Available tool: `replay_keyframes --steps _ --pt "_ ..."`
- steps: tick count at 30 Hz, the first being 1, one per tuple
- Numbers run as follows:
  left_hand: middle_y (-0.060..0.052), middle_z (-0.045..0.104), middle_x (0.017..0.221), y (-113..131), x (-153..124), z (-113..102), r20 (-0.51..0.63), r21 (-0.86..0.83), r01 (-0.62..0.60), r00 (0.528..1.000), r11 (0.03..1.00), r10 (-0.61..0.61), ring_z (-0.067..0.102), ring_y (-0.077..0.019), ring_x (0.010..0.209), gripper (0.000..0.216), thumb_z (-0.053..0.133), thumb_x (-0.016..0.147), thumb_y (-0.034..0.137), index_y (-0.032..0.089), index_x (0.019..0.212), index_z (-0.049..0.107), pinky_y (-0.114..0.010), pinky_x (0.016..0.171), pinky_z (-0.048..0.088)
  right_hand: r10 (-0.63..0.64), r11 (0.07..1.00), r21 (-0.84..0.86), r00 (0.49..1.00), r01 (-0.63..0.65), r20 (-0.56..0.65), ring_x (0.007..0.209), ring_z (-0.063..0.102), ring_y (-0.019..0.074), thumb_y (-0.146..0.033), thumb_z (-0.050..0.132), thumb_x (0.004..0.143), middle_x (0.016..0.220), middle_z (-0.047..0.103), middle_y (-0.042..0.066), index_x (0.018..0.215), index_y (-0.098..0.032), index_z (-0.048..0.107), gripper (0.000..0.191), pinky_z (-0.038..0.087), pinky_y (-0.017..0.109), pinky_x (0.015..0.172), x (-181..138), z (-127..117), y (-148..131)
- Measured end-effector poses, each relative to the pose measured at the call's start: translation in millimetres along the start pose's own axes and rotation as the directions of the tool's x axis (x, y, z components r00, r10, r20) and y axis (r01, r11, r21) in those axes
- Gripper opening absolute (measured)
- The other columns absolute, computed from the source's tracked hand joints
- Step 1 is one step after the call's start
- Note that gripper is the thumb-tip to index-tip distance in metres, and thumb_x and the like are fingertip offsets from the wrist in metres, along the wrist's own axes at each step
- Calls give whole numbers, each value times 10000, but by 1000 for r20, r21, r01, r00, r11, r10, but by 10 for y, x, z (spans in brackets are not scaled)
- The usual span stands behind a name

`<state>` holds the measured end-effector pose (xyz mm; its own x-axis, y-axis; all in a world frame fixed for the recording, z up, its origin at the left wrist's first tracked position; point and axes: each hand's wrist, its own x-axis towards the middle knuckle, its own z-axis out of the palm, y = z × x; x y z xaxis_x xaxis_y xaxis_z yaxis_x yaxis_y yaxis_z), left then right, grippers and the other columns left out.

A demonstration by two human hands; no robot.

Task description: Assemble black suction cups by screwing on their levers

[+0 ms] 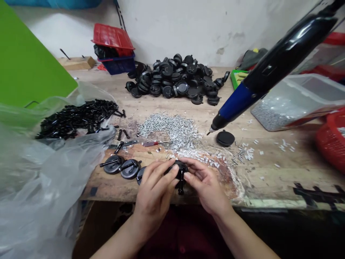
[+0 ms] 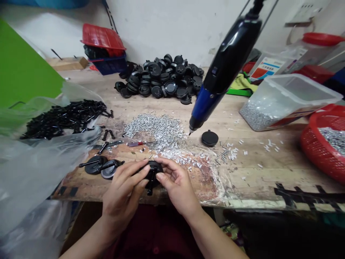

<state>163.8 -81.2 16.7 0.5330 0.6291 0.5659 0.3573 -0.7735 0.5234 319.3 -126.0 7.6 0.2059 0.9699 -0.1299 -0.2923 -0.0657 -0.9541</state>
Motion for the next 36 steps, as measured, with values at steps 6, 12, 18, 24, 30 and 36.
replay_keyframes --steps 6,12,18,24,30,36 --pt "-131 495 1346 -90 -71 -67 135 -42 -9 991 999 15 435 -241 1244 488 585 840 104 206 1305 476 -422 1027 384 23 1000 0 1000 -23 -21 1003 621 167 -207 657 776 1057 687 16 1061 -289 652 296 489 310 903 31 61 46" --pt "-134 497 1370 -119 -137 -58 15 -276 138 990 951 -139 464 -223 1276 457 585 839 96 209 1263 458 -402 1054 382 15 1000 8 1000 -15 12 1014 616 158 -206 657 784 1070 681 18 1073 -285 647 300 491 280 891 78 154 17" --pt "-110 515 1369 -120 -117 -114 25 -210 108 994 972 -106 482 -203 1266 421 592 837 93 218 1231 514 -346 1045 384 8 1000 11 1000 -8 28 1012 615 148 -207 662 787 1096 677 15 1074 -287 651 298 491 253 870 80 196 19" --pt "-114 500 1377 -104 -136 -104 32 -239 121 993 964 -116 449 -198 1290 417 552 860 93 201 1256 485 -343 1056 369 8 999 42 999 -10 32 1016 608 129 -209 669 787 1109 670 0 1073 -304 655 301 474 217 879 60 187 41" --pt "-111 453 1417 -62 -104 -121 143 -164 79 988 983 -55 422 -196 1298 434 535 882 133 199 1305 462 -340 1059 348 -18 1000 -19 999 18 39 1026 614 123 -191 630 817 1120 674 -8 1083 -324 652 298 481 210 871 39 91 72" --pt "-95 526 1344 -28 -6 -128 169 -138 58 985 989 -35 479 -178 1232 363 539 874 104 192 1227 533 -315 1023 372 -44 999 -19 998 44 34 997 628 101 -168 617 818 1081 691 -29 1062 -340 657 302 478 199 885 16 4 65"
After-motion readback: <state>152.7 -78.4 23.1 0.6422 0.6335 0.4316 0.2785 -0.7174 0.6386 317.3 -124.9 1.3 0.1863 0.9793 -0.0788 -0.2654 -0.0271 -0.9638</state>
